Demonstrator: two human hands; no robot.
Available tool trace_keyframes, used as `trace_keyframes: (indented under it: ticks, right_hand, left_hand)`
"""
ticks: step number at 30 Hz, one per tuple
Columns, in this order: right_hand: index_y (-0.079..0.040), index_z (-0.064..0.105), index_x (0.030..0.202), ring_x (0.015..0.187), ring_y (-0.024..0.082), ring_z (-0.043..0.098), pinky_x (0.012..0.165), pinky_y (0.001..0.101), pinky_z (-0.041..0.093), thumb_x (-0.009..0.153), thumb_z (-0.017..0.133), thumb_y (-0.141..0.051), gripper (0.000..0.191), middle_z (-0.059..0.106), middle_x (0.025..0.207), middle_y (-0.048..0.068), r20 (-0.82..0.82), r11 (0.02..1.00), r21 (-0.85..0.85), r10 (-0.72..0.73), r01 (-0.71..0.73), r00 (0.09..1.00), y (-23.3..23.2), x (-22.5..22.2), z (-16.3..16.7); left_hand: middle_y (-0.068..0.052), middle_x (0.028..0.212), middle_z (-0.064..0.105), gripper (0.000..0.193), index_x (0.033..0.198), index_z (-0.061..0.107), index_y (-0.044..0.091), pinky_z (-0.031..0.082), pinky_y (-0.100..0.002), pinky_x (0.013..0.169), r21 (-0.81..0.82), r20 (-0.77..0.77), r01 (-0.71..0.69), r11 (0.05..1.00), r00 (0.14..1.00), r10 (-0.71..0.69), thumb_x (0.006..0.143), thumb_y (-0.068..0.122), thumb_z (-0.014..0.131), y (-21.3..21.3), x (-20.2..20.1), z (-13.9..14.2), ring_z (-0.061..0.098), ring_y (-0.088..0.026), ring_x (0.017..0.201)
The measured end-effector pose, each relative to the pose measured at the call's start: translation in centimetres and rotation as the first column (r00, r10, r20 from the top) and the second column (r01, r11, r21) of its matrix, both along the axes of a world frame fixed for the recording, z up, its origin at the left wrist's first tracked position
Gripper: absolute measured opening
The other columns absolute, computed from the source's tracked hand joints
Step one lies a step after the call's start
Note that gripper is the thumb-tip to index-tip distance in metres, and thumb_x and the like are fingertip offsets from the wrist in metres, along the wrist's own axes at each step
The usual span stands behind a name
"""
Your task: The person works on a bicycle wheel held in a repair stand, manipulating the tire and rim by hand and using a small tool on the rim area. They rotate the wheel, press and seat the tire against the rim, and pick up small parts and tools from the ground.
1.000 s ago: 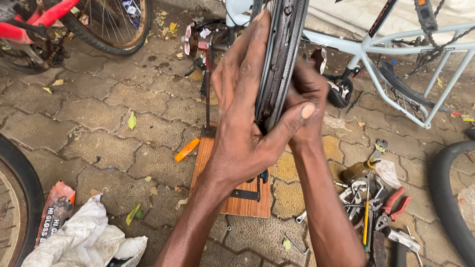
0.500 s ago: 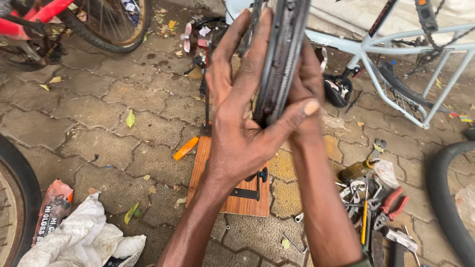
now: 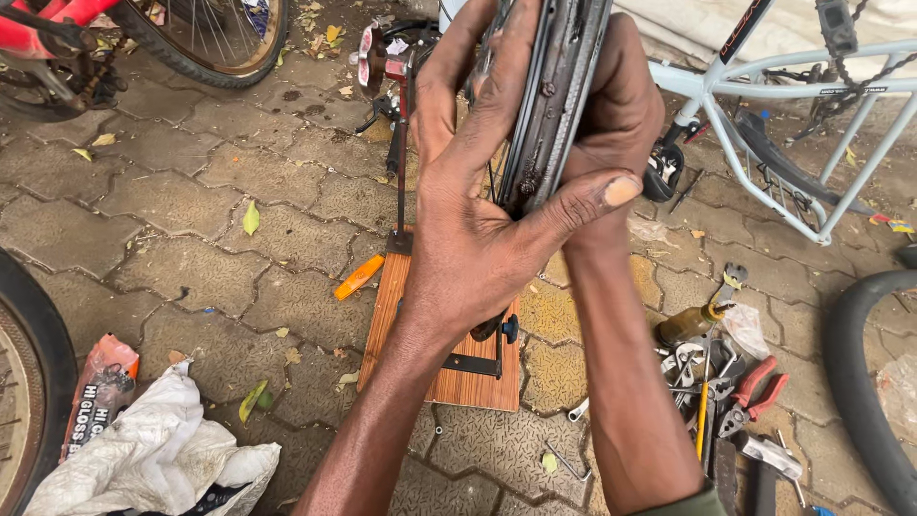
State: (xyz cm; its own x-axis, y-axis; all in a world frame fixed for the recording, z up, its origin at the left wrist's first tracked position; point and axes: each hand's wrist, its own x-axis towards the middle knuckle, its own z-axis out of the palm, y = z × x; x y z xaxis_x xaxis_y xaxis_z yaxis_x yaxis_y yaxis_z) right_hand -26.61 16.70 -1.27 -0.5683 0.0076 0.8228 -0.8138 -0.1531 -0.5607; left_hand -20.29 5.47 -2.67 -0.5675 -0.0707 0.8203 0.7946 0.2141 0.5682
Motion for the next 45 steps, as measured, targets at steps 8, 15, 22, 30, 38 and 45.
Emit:
trace_keyframes:
  ticks: [8, 15, 22, 30, 38, 45]
  right_hand:
    - [-0.011, 0.054, 0.099, 0.092, 0.01, 0.072, 0.083, 0.0252, 0.064, 0.096, 0.081, -0.016, 0.028, 0.073, 0.105, 0.003, 0.069, 0.899, -0.155, 0.424, -0.41, 0.903, 1.4, -1.0, -1.4]
    - [-0.009, 0.064, 0.112, 0.092, 0.007, 0.066, 0.087, 0.0247, 0.06, 0.094, 0.081, -0.03, 0.032, 0.068, 0.105, -0.001, 0.114, 0.975, -0.037, 0.222, -0.219, 0.968, 2.6, -1.9, -1.0]
    - [-0.01, 0.056, 0.13, 0.112, 0.011, 0.066, 0.094, 0.0278, 0.059, 0.096, 0.081, -0.029, 0.046, 0.067, 0.124, 0.002, -0.11, 0.998, -0.061, 0.023, -0.029, 0.994, 2.3, 1.0, -1.4]
    - [-0.004, 0.07, 0.132, 0.093, 0.013, 0.071, 0.087, 0.0281, 0.061, 0.117, 0.068, -0.014, 0.019, 0.077, 0.113, 0.008, 0.06, 0.992, 0.1, 0.07, -0.076, 0.996, 2.6, -2.7, -4.6]
    - [-0.009, 0.061, 0.142, 0.106, 0.012, 0.071, 0.095, 0.0271, 0.06, 0.106, 0.071, -0.019, 0.039, 0.074, 0.124, 0.005, 0.096, 0.929, -0.126, 0.36, -0.347, 0.928, 1.3, -2.3, -2.5]
    - [-0.008, 0.058, 0.133, 0.102, 0.009, 0.071, 0.091, 0.0242, 0.062, 0.103, 0.082, -0.008, 0.038, 0.073, 0.115, 0.001, -0.046, 0.991, 0.01, 0.133, -0.132, 0.99, 0.2, -1.0, 0.1]
  left_hand:
    - [-0.013, 0.164, 0.034, 0.09, 0.157, 0.039, 0.016, 0.032, -0.038, 0.129, 0.038, 0.018, 0.05, 0.998, 0.999, -0.051, 0.09, 0.035, 0.095, 0.0, 0.2, 0.7, 0.032, -0.023, 0.151]
    - [-0.015, 0.156, 0.039, 0.086, 0.157, 0.037, 0.011, 0.035, -0.038, 0.125, 0.052, 0.03, 0.063, 0.997, 0.997, -0.065, 0.093, 0.032, 0.091, 0.2, -1.6, 1.1, 0.038, -0.024, 0.147]
    - [-0.013, 0.158, 0.038, 0.08, 0.158, 0.028, 0.007, 0.032, -0.042, 0.133, -0.044, 0.001, 0.159, 0.986, 0.987, -0.159, 0.104, 0.03, 0.083, -1.4, -0.6, 1.1, 0.038, -0.025, 0.151]
    - [-0.02, 0.168, 0.02, 0.091, 0.162, 0.022, 0.01, 0.023, -0.047, 0.13, -0.149, -0.03, -0.132, 0.98, 0.991, 0.129, 0.101, 0.041, 0.082, 0.3, 0.1, 0.1, 0.025, -0.029, 0.154]
    - [-0.016, 0.169, 0.019, 0.097, 0.165, 0.021, 0.022, 0.026, -0.044, 0.131, -0.051, -0.038, -0.075, 0.996, 0.997, 0.073, 0.097, 0.05, 0.084, 0.3, -0.2, -0.7, 0.025, -0.026, 0.156]
    - [-0.014, 0.166, 0.022, 0.089, 0.161, 0.034, 0.021, 0.031, -0.042, 0.133, 0.002, -0.04, -0.01, 1.0, 0.999, 0.01, 0.094, 0.044, 0.088, 0.2, 0.1, -0.9, 0.024, -0.025, 0.156]
